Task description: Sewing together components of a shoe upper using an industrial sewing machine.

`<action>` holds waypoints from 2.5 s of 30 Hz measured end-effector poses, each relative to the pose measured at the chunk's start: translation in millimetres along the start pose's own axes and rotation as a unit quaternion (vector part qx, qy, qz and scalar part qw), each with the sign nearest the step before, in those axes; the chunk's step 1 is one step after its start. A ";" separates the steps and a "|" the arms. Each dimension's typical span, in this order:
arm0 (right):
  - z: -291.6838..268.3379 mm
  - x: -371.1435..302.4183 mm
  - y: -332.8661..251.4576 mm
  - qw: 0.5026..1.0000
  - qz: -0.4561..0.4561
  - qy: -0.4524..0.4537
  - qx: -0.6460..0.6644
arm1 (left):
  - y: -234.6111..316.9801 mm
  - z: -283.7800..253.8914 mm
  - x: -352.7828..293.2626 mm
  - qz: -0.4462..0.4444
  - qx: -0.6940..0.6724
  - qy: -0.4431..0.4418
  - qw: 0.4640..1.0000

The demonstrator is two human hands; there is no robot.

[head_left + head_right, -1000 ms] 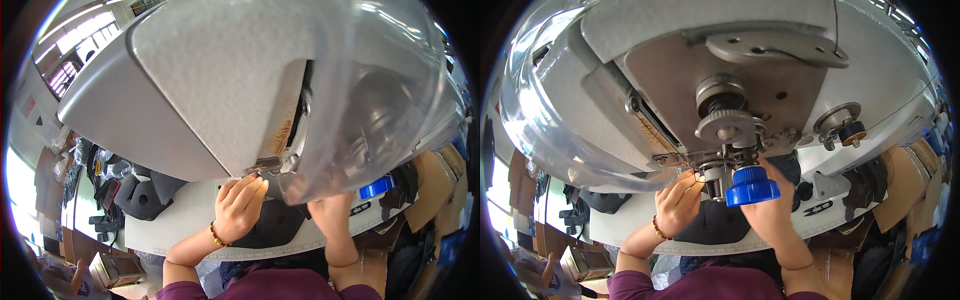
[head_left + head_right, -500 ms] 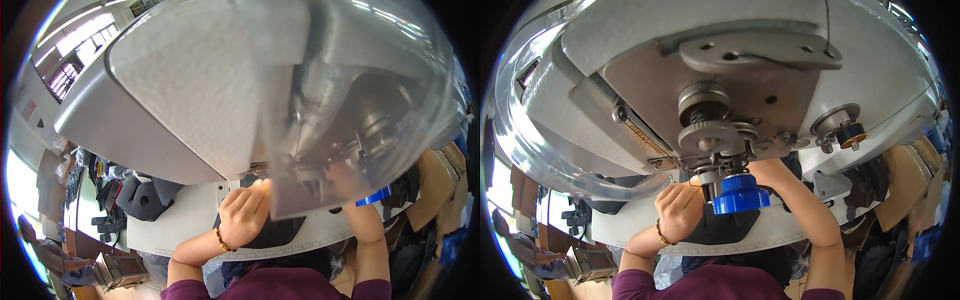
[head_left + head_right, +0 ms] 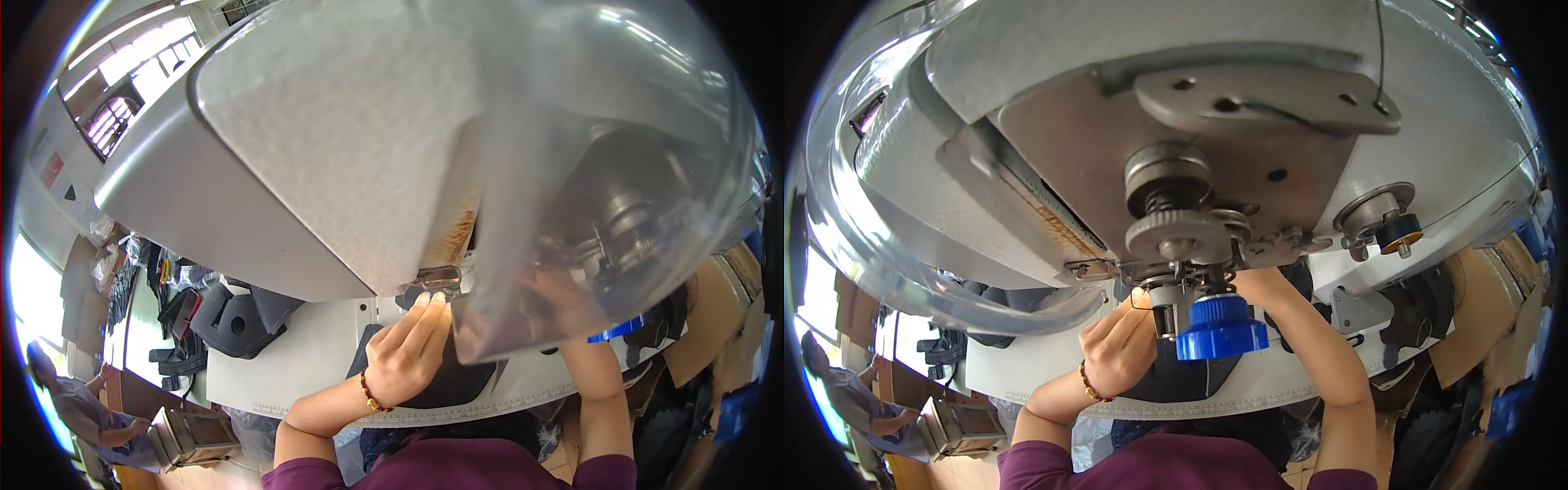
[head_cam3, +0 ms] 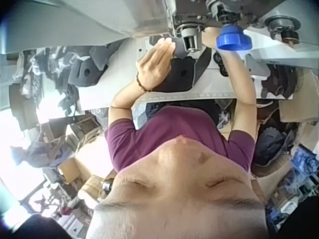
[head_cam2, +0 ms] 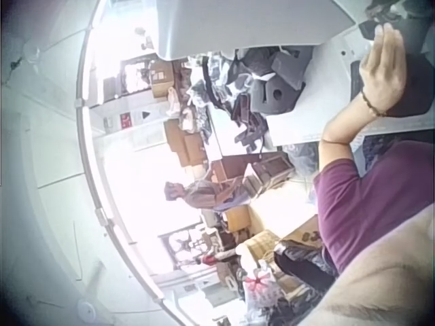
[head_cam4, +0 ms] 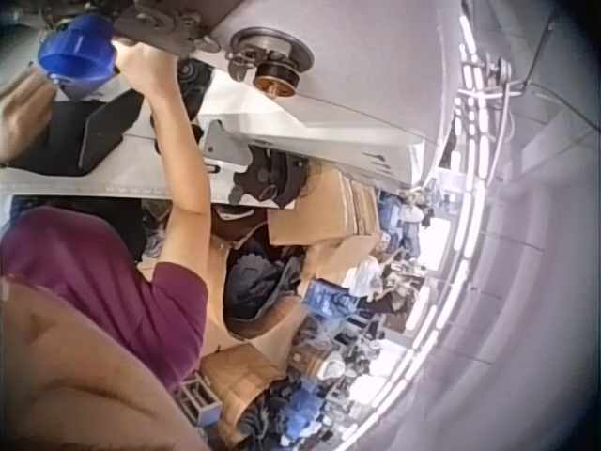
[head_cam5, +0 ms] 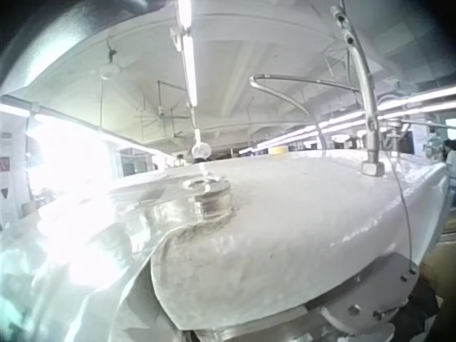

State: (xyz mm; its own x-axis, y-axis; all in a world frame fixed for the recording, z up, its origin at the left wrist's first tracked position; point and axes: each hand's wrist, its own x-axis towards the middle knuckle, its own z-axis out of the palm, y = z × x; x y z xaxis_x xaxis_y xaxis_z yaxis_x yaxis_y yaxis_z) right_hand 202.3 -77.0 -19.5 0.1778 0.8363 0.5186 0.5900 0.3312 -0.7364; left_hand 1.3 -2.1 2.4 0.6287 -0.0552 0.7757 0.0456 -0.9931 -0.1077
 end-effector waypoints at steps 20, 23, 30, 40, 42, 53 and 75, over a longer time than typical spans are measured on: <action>50.0 -59.5 20.9 0.972 -0.014 0.174 -0.158 | -47.5 6.5 -10.4 -0.016 -0.175 -0.030 0.984; 58.8 -56.0 8.0 0.945 -0.062 0.227 -0.226 | -54.0 4.8 -14.4 -0.026 -0.183 -0.069 0.980; 25.5 -21.6 -49.1 0.924 -0.096 0.237 -0.285 | -32.7 -6.1 -2.0 0.045 -0.092 -0.011 0.995; 6.3 -12.2 -46.6 0.951 -0.035 0.209 -0.223 | -27.4 -14.4 13.2 0.017 -0.167 -0.083 0.982; 0.6 -22.5 -45.2 0.959 -0.012 0.202 -0.196 | -28.8 -13.8 14.2 0.030 -0.169 -0.101 0.980; -9.0 -28.7 -28.9 0.979 0.114 0.165 -0.036 | -24.9 -25.7 36.2 0.009 -0.158 -0.106 0.982; 35.0 -31.8 -9.1 0.949 0.115 0.185 0.228 | -14.1 -16.1 6.4 0.035 -0.049 -0.058 0.996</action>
State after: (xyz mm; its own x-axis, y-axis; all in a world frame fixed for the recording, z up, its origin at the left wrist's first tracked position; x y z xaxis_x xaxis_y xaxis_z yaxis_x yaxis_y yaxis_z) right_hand 163.7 -91.4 -44.5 0.5746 0.7266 0.3766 0.1148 0.3840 -0.9162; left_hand -7.8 9.9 18.8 0.7137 -0.1182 0.6904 -0.0739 -0.9929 -0.0936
